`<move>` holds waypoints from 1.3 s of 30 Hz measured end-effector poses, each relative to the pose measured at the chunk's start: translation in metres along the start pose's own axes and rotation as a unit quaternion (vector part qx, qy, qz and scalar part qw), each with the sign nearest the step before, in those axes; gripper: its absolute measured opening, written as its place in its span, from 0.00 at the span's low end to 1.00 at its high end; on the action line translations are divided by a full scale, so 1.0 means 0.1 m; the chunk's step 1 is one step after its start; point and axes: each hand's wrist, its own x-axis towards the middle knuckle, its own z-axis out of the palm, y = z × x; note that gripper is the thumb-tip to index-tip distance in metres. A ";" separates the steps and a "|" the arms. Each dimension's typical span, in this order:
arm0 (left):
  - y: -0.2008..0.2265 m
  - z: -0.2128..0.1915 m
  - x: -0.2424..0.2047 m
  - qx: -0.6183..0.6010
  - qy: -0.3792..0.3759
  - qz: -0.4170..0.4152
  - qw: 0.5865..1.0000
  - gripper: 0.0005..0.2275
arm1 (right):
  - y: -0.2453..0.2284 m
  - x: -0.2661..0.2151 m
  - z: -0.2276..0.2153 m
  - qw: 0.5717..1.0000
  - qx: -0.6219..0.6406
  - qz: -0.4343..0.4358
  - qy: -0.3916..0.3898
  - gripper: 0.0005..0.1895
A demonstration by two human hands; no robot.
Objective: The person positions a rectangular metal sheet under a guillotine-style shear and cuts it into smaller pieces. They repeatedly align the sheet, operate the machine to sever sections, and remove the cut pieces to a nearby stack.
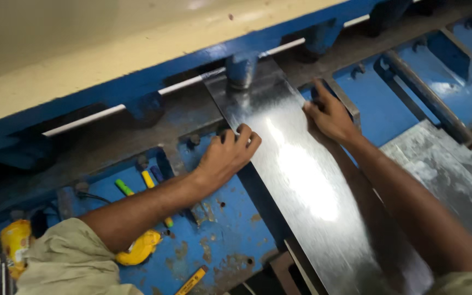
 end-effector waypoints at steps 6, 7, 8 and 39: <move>-0.03 0.01 -0.05 -0.032 0.014 -0.023 0.999 0.12 | 0.17 -0.10 -0.25 0.999 -0.029 0.021 0.029 0.39; -0.02 0.02 -0.06 -0.032 0.008 -0.022 0.999 0.12 | 0.18 -0.27 -0.32 0.996 -0.085 0.032 0.012 0.38; -0.02 0.03 -0.06 -0.030 0.003 -0.020 0.999 0.12 | 0.17 -0.44 -0.39 0.989 -0.139 0.042 -0.003 0.37; 0.01 0.00 -0.10 -0.025 -0.011 -0.051 0.998 0.13 | 0.44 -1.35 -0.27 0.929 0.194 0.313 -0.020 0.34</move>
